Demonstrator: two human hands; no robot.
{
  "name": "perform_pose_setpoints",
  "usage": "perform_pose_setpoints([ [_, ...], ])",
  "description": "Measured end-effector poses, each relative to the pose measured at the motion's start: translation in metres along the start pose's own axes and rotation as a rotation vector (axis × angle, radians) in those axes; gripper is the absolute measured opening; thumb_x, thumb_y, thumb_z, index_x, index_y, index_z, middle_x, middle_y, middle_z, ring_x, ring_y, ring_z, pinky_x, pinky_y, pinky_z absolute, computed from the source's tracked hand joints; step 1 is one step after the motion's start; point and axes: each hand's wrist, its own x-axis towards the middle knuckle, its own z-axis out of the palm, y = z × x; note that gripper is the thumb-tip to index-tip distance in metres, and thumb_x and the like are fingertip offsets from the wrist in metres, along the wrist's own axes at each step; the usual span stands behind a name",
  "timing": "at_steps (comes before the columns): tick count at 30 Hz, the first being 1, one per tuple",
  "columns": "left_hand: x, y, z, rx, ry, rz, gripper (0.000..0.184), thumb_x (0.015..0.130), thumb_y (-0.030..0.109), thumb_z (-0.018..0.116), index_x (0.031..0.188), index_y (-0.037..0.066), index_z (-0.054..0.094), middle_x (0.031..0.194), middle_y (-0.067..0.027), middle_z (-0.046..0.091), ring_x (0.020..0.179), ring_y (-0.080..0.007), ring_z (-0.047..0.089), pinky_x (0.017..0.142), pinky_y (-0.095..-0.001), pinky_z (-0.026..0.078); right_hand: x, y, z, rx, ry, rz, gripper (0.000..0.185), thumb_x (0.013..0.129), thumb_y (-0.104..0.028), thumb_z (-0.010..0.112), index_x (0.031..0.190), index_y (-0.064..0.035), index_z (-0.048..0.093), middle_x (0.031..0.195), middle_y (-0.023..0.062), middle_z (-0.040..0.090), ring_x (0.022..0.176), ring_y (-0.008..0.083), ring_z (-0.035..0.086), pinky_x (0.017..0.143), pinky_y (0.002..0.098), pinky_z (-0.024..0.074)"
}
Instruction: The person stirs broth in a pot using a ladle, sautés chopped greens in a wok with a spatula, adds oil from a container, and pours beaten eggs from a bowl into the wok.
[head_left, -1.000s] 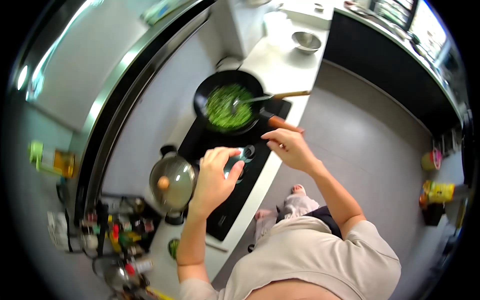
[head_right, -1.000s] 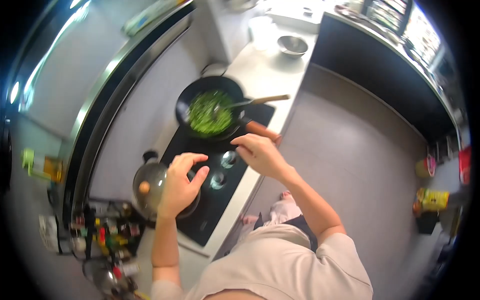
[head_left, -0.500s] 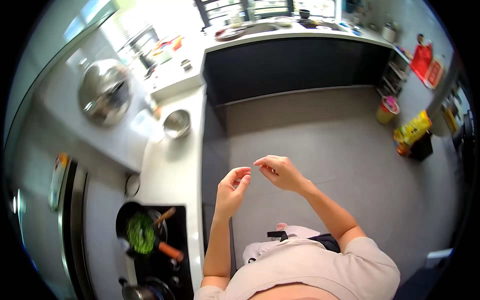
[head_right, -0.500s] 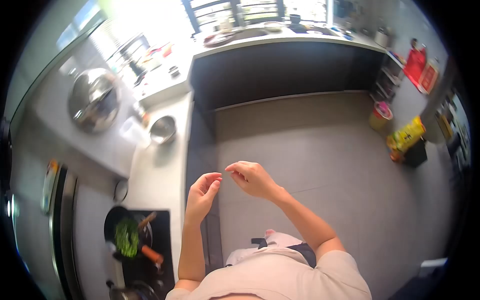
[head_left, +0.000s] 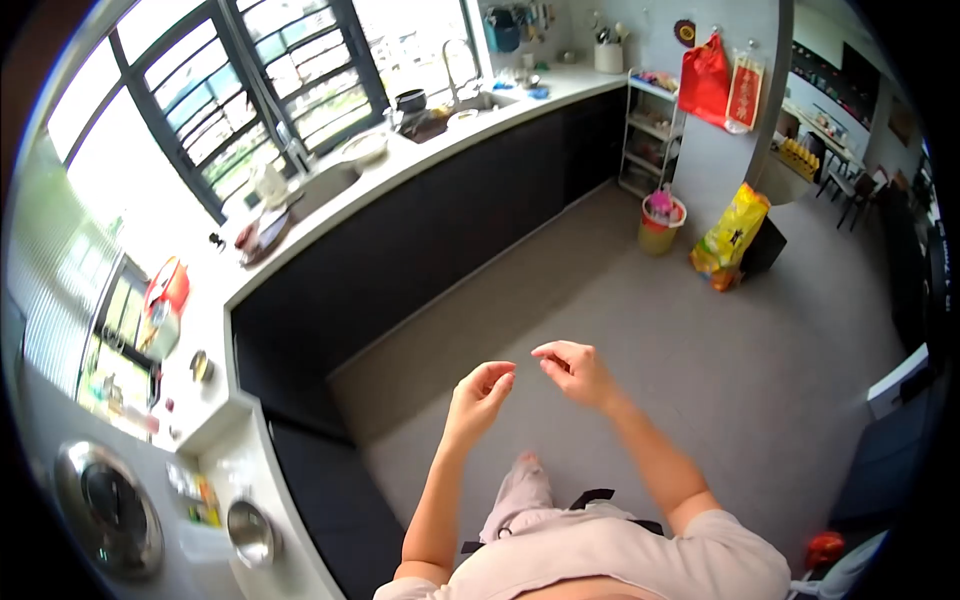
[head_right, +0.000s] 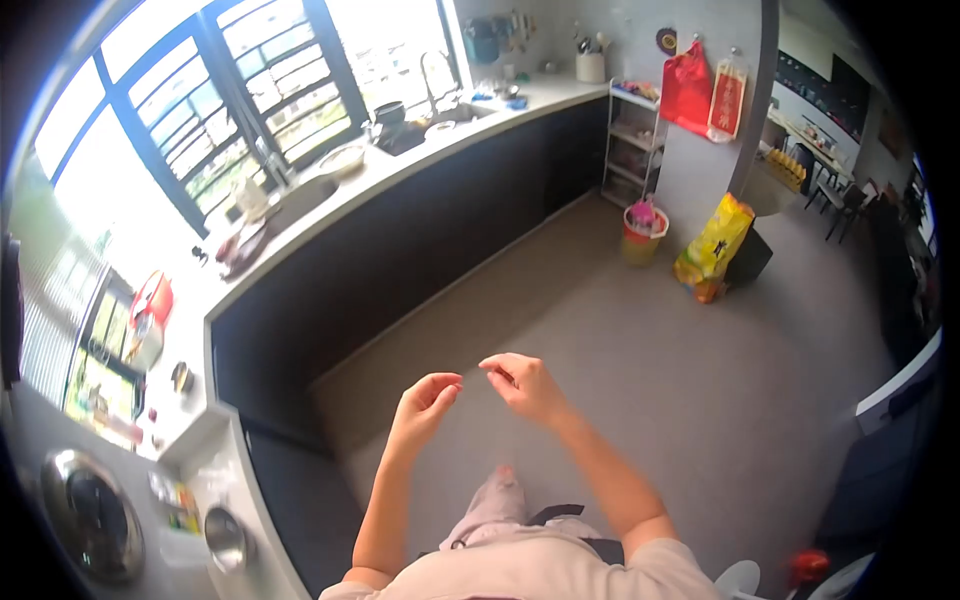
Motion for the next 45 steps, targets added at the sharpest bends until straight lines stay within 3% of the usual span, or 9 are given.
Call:
perform_pose_setpoints([
  [8,0.284,0.040,0.024,0.087,-0.233,0.002,0.025,0.095,0.017,0.058,0.113,0.000,0.061,0.103,-0.0049,0.066,0.101,-0.0118,0.061,0.087,-0.0262,0.047,0.195,0.111,-0.098,0.025,0.285,0.050,0.016,0.088,-0.005,0.059,0.102,0.0001,0.066,0.076,0.0044,0.064,0.063,0.0082,0.056,0.058,0.0253,0.0466],
  [15,0.533,0.017,0.070,0.037,-0.343,0.032,0.025,0.095,0.018,0.060,0.112,-0.001,0.062,0.101,-0.0037,0.066,0.098,-0.0105,0.061,0.085,-0.0246,0.047,0.369,0.234,-0.196,-0.078,0.340,0.063,0.017,0.087,-0.004,0.059,0.102,0.0005,0.066,0.087,0.0107,0.068,0.068,0.0142,0.062,0.062,0.0284,0.0495],
  [18,0.636,0.033,0.088,0.021,-0.341,0.073,0.024,0.095,0.018,0.060,0.111,0.000,0.062,0.093,-0.0008,0.065,0.087,-0.0069,0.058,0.078,-0.0223,0.047,0.460,0.279,-0.238,-0.058,0.353,0.022,0.018,0.088,-0.005,0.060,0.103,-0.0002,0.067,0.076,0.0035,0.066,0.062,0.0073,0.057,0.057,0.0241,0.0471],
  [19,0.665,0.041,0.090,0.022,-0.350,0.067,0.024,0.096,0.018,0.059,0.112,0.001,0.062,0.094,-0.0013,0.066,0.088,-0.0070,0.059,0.079,-0.0224,0.047,0.488,0.288,-0.252,-0.032,0.316,0.106,0.017,0.087,-0.006,0.060,0.101,0.0007,0.066,0.086,0.0106,0.069,0.069,0.0147,0.062,0.063,0.0283,0.0498],
  [29,0.977,0.020,0.103,-0.052,-0.339,-0.012,0.024,0.095,0.015,0.060,0.112,-0.001,0.061,0.101,-0.0039,0.065,0.097,-0.0104,0.060,0.087,-0.0244,0.047,0.754,0.433,-0.338,-0.017,0.287,0.005,0.018,0.089,-0.006,0.059,0.104,0.0006,0.066,0.077,0.0038,0.066,0.063,0.0073,0.058,0.058,0.0240,0.0489],
  [30,1.015,0.019,0.106,-0.044,-0.346,-0.002,0.024,0.095,0.015,0.060,0.112,-0.001,0.061,0.101,-0.0039,0.065,0.097,-0.0104,0.060,0.088,-0.0243,0.047,0.781,0.443,-0.351,-0.001,0.270,0.089,0.016,0.088,-0.005,0.060,0.102,0.0008,0.066,0.087,0.0105,0.069,0.072,0.0143,0.064,0.064,0.0280,0.0504],
  [32,1.089,0.023,0.117,-0.033,-0.369,0.022,0.024,0.095,0.015,0.060,0.113,-0.001,0.061,0.101,-0.0038,0.065,0.098,-0.0103,0.060,0.088,-0.0242,0.047,0.838,0.474,-0.378,-0.012,0.320,0.068,0.016,0.088,-0.005,0.060,0.102,0.0008,0.066,0.086,0.0104,0.068,0.070,0.0134,0.063,0.064,0.0278,0.0501],
  [42,1.460,0.069,0.241,-0.073,-0.511,0.114,0.037,0.094,0.029,0.059,0.120,0.003,0.059,0.101,-0.0030,0.065,0.094,-0.0118,0.060,0.080,-0.0260,0.044,1.091,0.618,-0.566,0.119,0.444,0.132,0.020,0.092,-0.006,0.054,0.110,0.0005,0.063,0.079,0.0008,0.061,0.063,0.0067,0.054,0.058,0.0222,0.0458],
  [45,1.572,0.072,0.298,0.048,-0.394,0.261,0.047,0.092,0.028,0.063,0.129,0.002,0.051,0.116,-0.0109,0.061,0.101,-0.0183,0.060,0.085,-0.0298,0.046,1.155,0.679,-0.629,0.191,0.470,0.118,0.021,0.094,-0.006,0.053,0.111,0.0001,0.062,0.080,0.0012,0.060,0.063,0.0063,0.053,0.056,0.0208,0.0427],
])
